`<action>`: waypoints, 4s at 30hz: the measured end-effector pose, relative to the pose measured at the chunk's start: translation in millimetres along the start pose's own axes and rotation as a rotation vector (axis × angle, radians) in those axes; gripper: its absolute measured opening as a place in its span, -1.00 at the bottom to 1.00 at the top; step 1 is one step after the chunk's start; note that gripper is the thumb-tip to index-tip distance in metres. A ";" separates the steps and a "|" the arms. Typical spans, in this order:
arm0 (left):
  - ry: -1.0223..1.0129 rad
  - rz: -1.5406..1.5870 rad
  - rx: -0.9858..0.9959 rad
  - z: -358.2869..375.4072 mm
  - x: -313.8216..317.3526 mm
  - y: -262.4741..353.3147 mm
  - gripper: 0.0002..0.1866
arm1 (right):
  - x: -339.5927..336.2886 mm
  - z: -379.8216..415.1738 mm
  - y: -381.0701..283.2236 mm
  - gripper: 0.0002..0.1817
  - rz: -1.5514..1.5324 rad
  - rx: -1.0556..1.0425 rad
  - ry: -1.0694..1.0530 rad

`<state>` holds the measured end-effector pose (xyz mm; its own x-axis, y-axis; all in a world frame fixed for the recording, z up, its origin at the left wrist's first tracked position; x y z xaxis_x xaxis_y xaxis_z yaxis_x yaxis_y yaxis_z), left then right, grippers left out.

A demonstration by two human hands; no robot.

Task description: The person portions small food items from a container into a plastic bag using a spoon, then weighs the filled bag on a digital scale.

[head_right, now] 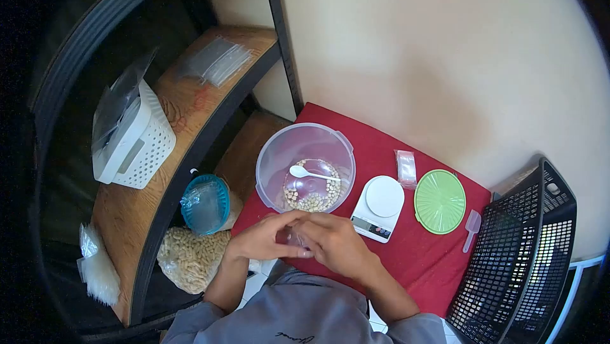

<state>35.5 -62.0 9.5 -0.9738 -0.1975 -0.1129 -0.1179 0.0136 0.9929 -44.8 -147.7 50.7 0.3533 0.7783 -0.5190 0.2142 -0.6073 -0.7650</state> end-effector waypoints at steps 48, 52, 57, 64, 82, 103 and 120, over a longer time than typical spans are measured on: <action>0.142 -0.642 0.244 -2.3 72.9 -9.7 -0.73 | 58.6 -59.3 143.2 -0.83 1.176 0.112 -0.595; 0.142 -0.646 0.224 -3.3 71.9 -10.8 -0.73 | 65.7 -42.9 165.7 -0.81 1.175 0.301 -0.712; 0.169 -0.643 0.216 -3.7 69.8 -6.9 -0.72 | 82.9 -30.3 185.2 -0.78 0.975 0.227 -0.812; 0.221 -0.605 0.161 -5.8 54.1 -7.4 -0.74 | 102.6 -45.7 192.4 -0.80 0.591 0.215 -0.947; 0.627 -0.408 0.177 9.3 -15.5 -5.0 -0.82 | 34.6 -140.4 121.7 -0.61 0.377 0.257 -0.811; 0.819 -0.513 0.130 2.4 -57.3 -7.1 -0.58 | -14.7 -139.2 41.7 -0.62 0.709 0.136 -0.806; 0.727 -0.555 0.091 -17.1 -55.7 -21.7 -0.27 | 15.6 -137.8 54.4 -0.70 0.638 -0.009 -0.803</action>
<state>95.7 -68.0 -5.1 -0.4147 -0.7660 -0.4912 -0.5764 -0.1966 0.7932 97.9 -190.4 53.5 -0.3091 0.1848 -0.9329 0.2077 -0.9442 -0.2558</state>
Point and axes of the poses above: each hand's wrist, its own z-axis away from the middle knuckle, its own x-axis out of the palm, y = z × x, the point moved 7 cm from there along -z, towards the middle knuckle, and after that the axes turned 2 degrees about y, right-handed, at the moved point
